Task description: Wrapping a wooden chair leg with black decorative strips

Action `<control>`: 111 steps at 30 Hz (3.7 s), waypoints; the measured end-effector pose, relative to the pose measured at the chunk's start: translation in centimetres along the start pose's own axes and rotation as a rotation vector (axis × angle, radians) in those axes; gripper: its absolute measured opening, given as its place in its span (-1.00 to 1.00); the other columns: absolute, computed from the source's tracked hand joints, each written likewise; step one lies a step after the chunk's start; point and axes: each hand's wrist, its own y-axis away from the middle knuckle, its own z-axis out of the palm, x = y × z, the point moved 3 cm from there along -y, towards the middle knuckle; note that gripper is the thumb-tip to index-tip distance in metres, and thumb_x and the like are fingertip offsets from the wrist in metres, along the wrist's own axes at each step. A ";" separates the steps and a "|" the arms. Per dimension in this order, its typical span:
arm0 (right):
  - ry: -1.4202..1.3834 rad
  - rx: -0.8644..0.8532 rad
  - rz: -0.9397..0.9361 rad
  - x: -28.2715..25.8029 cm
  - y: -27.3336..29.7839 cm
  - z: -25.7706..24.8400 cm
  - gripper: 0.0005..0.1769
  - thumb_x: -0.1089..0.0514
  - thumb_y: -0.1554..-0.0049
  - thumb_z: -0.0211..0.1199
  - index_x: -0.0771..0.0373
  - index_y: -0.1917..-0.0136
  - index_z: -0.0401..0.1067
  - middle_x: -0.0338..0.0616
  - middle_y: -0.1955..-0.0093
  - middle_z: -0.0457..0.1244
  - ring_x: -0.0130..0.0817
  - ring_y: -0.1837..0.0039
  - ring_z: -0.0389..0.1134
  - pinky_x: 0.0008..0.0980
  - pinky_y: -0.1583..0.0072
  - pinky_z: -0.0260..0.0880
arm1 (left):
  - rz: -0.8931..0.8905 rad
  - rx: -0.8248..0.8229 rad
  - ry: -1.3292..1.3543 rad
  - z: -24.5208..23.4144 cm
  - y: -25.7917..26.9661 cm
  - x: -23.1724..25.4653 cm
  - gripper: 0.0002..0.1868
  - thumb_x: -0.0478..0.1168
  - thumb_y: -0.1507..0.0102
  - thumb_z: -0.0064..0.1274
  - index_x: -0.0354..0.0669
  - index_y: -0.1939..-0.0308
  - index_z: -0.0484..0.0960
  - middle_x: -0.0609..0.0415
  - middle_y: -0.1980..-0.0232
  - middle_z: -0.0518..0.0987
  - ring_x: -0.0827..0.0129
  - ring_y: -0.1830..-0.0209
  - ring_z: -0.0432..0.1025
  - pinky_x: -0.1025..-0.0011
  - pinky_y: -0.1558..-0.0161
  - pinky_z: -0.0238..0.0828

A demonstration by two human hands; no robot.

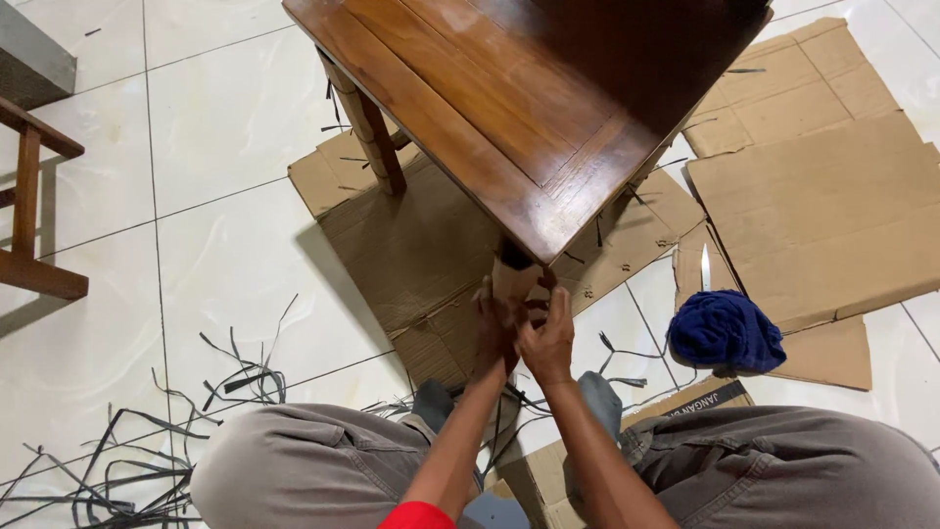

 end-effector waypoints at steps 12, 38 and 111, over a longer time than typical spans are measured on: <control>0.176 -0.064 0.002 3.4 0.1 2.3 -0.28 0.34 -0.05 0.20 0.54 -0.47 0.17 0.47 -0.42 0.13 0.39 -0.48 0.13 0.06 -0.60 -0.05 | -0.096 -0.084 -0.018 -0.8 -1.5 -0.1 -0.17 -0.29 -0.32 -0.01 0.02 -0.61 -0.05 -0.17 -0.42 0.30 -0.18 -0.38 0.31 -0.07 -0.34 0.37; 0.181 -0.077 0.003 -0.2 -1.8 0.3 -0.80 0.38 -0.08 0.06 0.33 -0.02 0.22 0.18 0.07 0.13 0.35 -0.07 0.21 0.16 -0.12 0.24 | 0.322 -0.812 -0.834 6.7 11.5 -15.9 -0.51 0.35 -0.25 -0.09 0.25 -0.04 0.63 0.24 -0.39 0.45 0.19 -0.47 0.23 -0.09 -0.34 0.15; 0.669 -0.349 -0.890 11.8 18.8 15.2 -0.75 -0.01 -0.17 0.21 0.08 0.31 0.43 -0.27 0.47 0.10 -0.26 0.47 0.24 -0.31 0.50 0.24 | -0.358 0.317 -0.011 -11.6 6.0 -15.3 -0.72 -0.04 -0.39 0.02 0.08 -0.16 0.58 0.15 -0.16 0.47 0.10 -0.26 0.42 0.05 -0.28 0.38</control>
